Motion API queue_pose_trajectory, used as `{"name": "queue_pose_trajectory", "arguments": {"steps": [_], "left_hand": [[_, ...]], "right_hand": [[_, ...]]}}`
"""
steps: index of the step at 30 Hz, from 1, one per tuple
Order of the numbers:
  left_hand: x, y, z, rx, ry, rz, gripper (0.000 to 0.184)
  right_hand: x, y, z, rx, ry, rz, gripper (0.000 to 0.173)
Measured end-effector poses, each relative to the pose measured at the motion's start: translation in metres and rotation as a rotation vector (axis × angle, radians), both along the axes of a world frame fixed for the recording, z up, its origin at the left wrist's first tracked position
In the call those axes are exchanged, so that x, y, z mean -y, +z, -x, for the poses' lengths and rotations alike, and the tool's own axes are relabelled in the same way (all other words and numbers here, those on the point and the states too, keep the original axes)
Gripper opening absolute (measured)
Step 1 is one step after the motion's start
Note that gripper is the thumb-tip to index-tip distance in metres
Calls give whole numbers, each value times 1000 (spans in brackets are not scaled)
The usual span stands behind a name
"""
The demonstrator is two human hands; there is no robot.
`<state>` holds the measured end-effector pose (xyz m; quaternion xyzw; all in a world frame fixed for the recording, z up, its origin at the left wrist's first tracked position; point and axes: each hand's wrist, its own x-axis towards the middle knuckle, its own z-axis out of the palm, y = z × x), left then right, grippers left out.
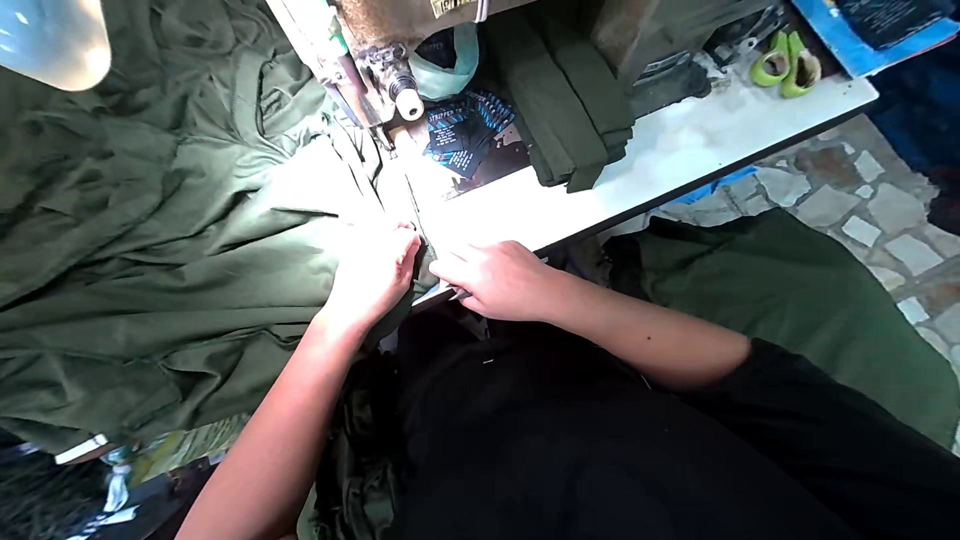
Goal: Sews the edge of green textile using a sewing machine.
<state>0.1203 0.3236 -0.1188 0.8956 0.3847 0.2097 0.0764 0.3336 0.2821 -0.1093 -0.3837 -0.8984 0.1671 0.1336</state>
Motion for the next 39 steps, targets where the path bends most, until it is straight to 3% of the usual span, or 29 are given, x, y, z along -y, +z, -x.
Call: {"name": "queue_pose_trajectory", "arguments": {"steps": [8,20,32,36,39], "left_hand": [[11,-6,9,0,-4,13,24],[9,-14,13,27,-49,0,37],[4,-17,13,39,-43,-104,45],[-3,-19,14,24,-49,-111,48],[-9,-19,14,26,-51,-130,47]], "right_hand": [[-5,-2,2,-56,48,-10,15],[-6,7,-1,36,80,79,17],[-13,13,-1,42,79,148,23],[-22,14,-6,-77,-96,123,14],[-35,20,-12,-25,-337,160,32]]}}
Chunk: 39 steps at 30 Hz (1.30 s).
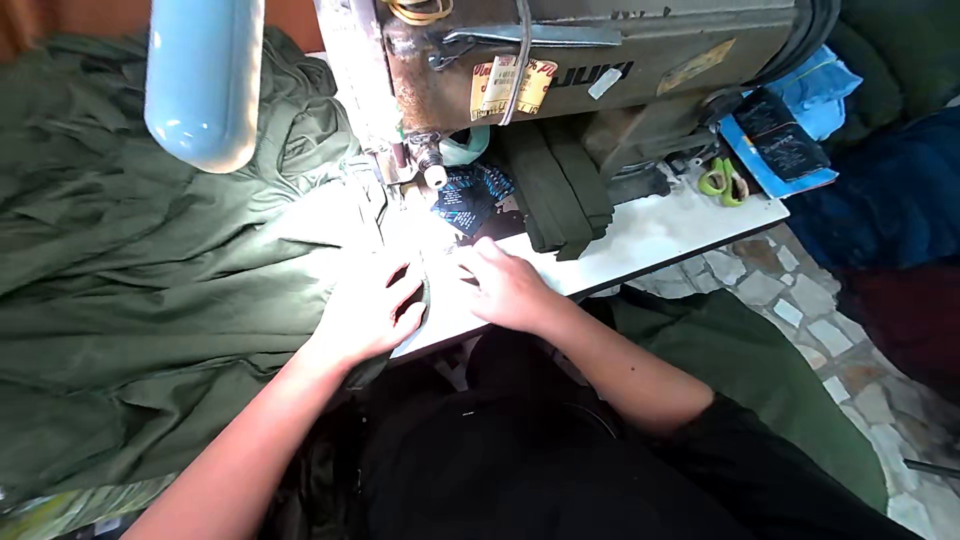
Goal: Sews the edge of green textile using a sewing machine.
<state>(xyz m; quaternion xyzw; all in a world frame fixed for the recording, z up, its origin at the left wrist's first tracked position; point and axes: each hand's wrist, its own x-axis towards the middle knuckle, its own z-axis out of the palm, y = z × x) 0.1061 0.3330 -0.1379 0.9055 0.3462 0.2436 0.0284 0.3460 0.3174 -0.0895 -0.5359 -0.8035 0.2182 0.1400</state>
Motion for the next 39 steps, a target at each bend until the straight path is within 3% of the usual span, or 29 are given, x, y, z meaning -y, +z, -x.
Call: {"name": "queue_pose_trajectory", "arguments": {"steps": [2,6,11,18,29,32,34,37,39], "left_hand": [[-3,0,0,-9,13,9,48],[-12,0,0,-22,27,2,48],[-25,0,-1,0,25,-45,44],[-41,3,-2,4,29,-77,43],[-39,4,-4,17,42,-50,42],[-40,2,-3,22,52,-59,45],[-39,1,-4,37,59,-71,44],[-37,3,-5,54,64,-76,43],[-38,3,-6,64,71,-89,43]], "right_hand": [[-8,1,-3,33,-85,-1,42],[-21,6,-3,109,-186,32,41],[-26,-6,-5,94,-240,-125,43],[-21,-13,-13,-13,-232,-252,41],[-4,-7,-21,-294,-104,-174,39],[3,25,-51,-403,-67,-295,41],[-7,59,-91,-460,-172,-519,36],[-56,115,-181,-302,-501,-743,40],[-100,148,-234,-60,-805,-703,46]]}}
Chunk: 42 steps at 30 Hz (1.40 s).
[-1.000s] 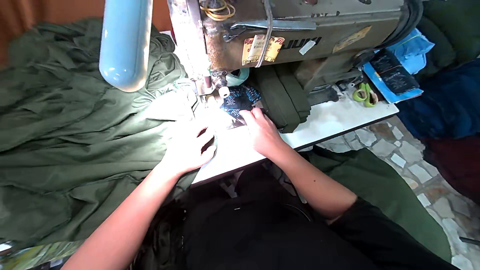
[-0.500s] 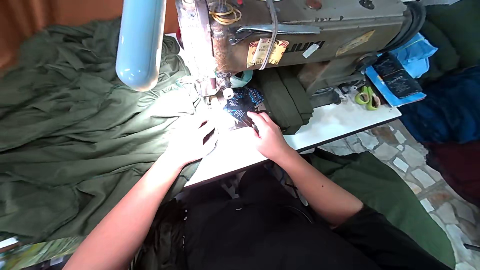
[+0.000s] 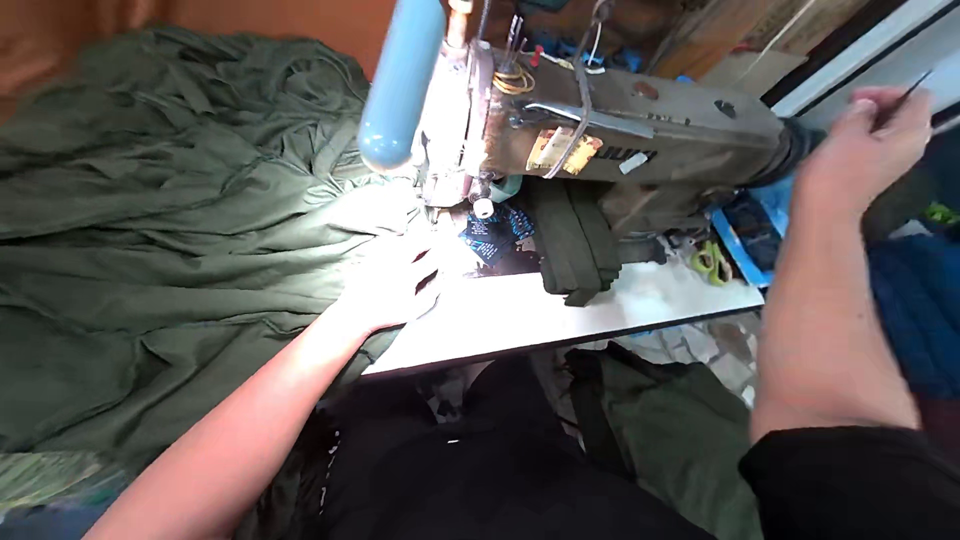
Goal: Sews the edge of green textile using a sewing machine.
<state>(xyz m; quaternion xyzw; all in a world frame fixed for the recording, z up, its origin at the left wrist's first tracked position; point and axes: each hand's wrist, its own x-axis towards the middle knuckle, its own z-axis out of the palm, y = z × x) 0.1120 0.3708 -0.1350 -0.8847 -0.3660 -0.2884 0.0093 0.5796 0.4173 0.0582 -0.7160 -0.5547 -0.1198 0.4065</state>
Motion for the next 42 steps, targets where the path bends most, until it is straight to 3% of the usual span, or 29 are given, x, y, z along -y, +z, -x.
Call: {"name": "queue_pose_trajectory", "arguments": {"steps": [2,4,6,9,12,14,19,23,25,28,31,36,38,42], "left_hand": [[0,-2,-1,-7,15,1,43],[1,-1,-1,-13,23,-1,43],[0,-1,-1,-3,16,-4,42],[-1,-2,-1,18,14,-14,40],[-1,-2,-1,-5,18,19,43],[-1,-1,0,-21,20,36,43],[0,-1,4,-7,12,63,42],[8,0,12,-23,50,69,46],[19,-1,18,-29,66,110,46],[43,0,26,-17,24,192,51],[58,11,33,9,1,238,50],[6,75,32,24,186,110,39],[-27,90,21,0,263,208,35],[-78,88,9,-160,271,534,32]], "right_hand": [[-34,18,-36,54,-213,233,52],[-55,12,-59,37,-259,417,59],[-58,-4,-59,6,-295,450,61],[-33,-49,-40,-323,-220,155,52],[-28,-105,-54,-683,-62,-122,36],[-27,-100,-66,-667,-44,-135,41],[-33,-49,-66,-372,-125,-98,43],[10,-41,3,-332,84,-321,34],[53,-56,54,-326,408,-212,28],[94,-97,134,-107,913,38,21],[97,-139,198,100,1159,206,11],[76,-165,258,216,1142,320,18],[72,-155,274,252,1101,579,32],[75,-143,283,250,1091,904,37]]}}
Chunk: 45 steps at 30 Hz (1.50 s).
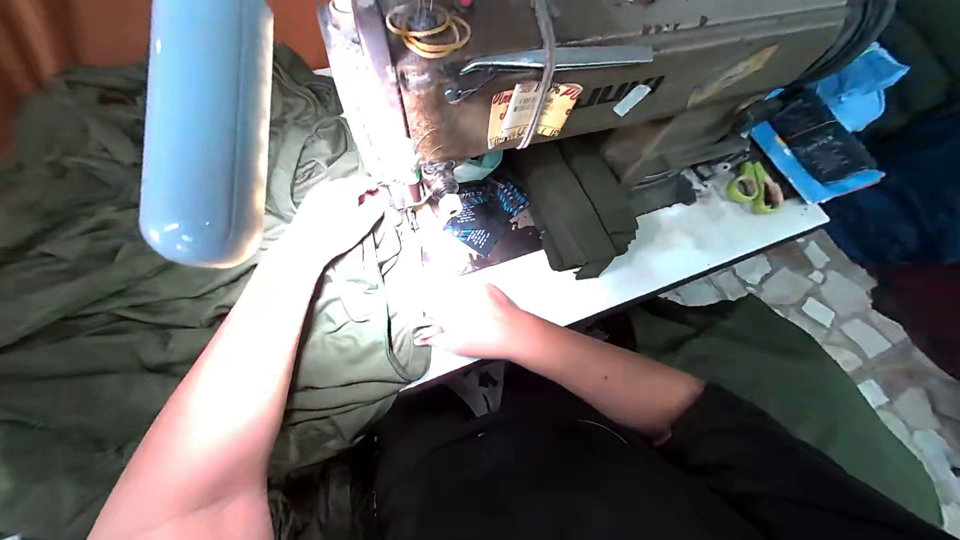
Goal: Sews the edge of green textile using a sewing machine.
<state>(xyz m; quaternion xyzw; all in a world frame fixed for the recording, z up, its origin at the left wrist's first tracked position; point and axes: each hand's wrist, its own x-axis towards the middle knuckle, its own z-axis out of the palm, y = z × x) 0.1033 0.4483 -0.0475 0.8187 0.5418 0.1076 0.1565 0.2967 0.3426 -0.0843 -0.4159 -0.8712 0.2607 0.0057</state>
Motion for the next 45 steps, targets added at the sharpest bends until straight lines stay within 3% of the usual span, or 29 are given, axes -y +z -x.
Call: {"name": "queue_pose_trajectory", "arguments": {"steps": [3,7,11,14,21,31,39,42,43,45], "left_hand": [[-9,4,-9,-191,12,173,33],[-10,-5,-11,-266,-35,95,31],[-16,-26,-14,-200,-80,-120,33],[-26,-41,-13,-15,-108,-244,37],[-27,-47,-15,162,-44,-253,42],[-29,-54,-11,184,-95,-285,41],[-18,-41,-18,156,14,-181,43],[-13,-48,-17,149,13,-299,46],[-9,-49,-15,147,12,-336,46],[7,-43,-11,80,18,-388,39]], "right_hand": [[11,-1,-7,16,36,8,48],[27,-6,-15,-46,48,7,45],[29,-6,-15,-46,29,5,43],[25,-7,-14,-57,-17,-7,45],[21,-6,-15,-53,-20,5,46],[23,-16,-17,-151,-6,-105,41],[25,-15,-17,-155,-18,-127,44],[25,-12,-19,-142,-19,-64,46],[27,-12,-21,-176,-37,-49,44],[33,-23,-32,-322,-135,-209,29]]}}
